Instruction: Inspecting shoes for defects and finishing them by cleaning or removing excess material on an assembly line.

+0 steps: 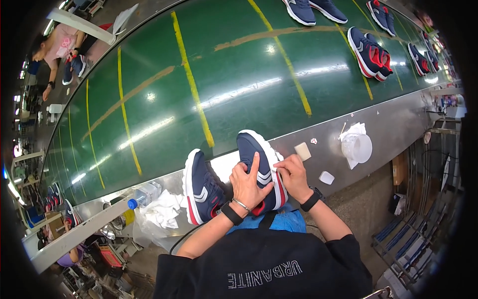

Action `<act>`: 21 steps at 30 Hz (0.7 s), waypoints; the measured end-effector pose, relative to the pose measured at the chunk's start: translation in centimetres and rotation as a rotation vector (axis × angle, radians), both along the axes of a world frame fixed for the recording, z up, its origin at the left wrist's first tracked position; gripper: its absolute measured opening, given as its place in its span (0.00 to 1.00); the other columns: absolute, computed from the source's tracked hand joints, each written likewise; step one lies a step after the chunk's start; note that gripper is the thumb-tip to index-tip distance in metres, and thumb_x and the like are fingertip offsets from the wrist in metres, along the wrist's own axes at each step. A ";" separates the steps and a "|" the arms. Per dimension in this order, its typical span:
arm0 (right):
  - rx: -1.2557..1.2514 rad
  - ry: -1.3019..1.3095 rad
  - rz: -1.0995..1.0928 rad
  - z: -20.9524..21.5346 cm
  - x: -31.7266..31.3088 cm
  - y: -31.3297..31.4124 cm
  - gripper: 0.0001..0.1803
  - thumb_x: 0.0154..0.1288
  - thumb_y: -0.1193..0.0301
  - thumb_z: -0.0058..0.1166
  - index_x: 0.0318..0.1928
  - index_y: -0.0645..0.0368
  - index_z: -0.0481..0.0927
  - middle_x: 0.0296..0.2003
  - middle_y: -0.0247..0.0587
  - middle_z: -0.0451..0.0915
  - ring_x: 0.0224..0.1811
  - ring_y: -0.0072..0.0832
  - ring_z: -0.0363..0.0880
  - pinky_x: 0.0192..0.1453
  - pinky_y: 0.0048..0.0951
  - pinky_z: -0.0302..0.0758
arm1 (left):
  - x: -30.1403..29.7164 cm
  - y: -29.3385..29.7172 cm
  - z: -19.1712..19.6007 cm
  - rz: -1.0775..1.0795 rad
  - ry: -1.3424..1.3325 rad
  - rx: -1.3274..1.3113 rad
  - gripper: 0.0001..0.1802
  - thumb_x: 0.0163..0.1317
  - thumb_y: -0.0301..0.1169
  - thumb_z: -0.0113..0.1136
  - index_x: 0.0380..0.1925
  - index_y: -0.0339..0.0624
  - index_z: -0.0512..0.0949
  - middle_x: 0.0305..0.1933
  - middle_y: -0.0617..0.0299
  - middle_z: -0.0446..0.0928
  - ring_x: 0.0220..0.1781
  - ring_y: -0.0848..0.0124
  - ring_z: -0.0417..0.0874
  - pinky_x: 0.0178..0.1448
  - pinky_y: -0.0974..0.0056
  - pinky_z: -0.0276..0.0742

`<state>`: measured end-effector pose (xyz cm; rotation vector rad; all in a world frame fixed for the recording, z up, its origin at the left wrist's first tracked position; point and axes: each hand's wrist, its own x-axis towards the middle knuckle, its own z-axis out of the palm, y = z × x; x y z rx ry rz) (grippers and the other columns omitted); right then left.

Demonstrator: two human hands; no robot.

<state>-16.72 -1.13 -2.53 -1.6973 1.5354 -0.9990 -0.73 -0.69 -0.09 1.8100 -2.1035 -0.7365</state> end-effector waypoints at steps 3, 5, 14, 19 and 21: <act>0.002 0.015 -0.008 0.3 0.3 -1.0 0.05 0.48 0.80 0.51 0.26 0.56 0.78 0.25 0.37 0.68 0.32 0.35 0.66 0.39 0.32 0.62 | 0.0 -0.2 0.0 -0.012 0.000 0.037 0.52 0.33 0.44 0.70 0.62 0.51 0.57 0.38 0.50 0.60 0.42 0.57 0.62 0.44 0.56 0.58; 0.005 0.026 0.001 0.6 0.4 -1.6 0.05 0.48 0.80 0.52 0.26 0.56 0.78 0.25 0.37 0.68 0.32 0.35 0.66 0.39 0.33 0.62 | -0.1 0.0 -0.1 -0.013 0.017 0.031 0.51 0.32 0.44 0.70 0.61 0.51 0.58 0.38 0.50 0.60 0.42 0.57 0.62 0.44 0.56 0.58; 0.003 0.049 0.113 1.2 1.8 -7.5 0.03 0.47 0.80 0.54 0.26 0.59 0.78 0.22 0.39 0.68 0.30 0.34 0.68 0.35 0.31 0.65 | 0.3 0.1 -0.5 -0.007 0.003 -0.047 0.51 0.31 0.45 0.70 0.60 0.49 0.60 0.37 0.50 0.61 0.40 0.58 0.62 0.43 0.58 0.60; 0.167 0.138 0.288 0.6 3.4 -12.1 0.01 0.49 0.75 0.54 0.24 0.57 0.77 0.26 0.42 0.71 0.33 0.41 0.70 0.37 0.38 0.67 | 0.7 0.2 -0.7 -0.022 0.012 -0.039 0.50 0.33 0.45 0.69 0.61 0.49 0.60 0.37 0.50 0.61 0.40 0.57 0.62 0.44 0.58 0.60; 0.201 0.154 0.332 0.0 4.2 -13.6 0.01 0.49 0.74 0.55 0.25 0.58 0.77 0.26 0.44 0.72 0.30 0.41 0.72 0.37 0.39 0.69 | 0.7 0.2 -0.7 -0.022 0.021 -0.036 0.50 0.33 0.45 0.69 0.61 0.49 0.60 0.37 0.50 0.61 0.40 0.57 0.62 0.44 0.58 0.60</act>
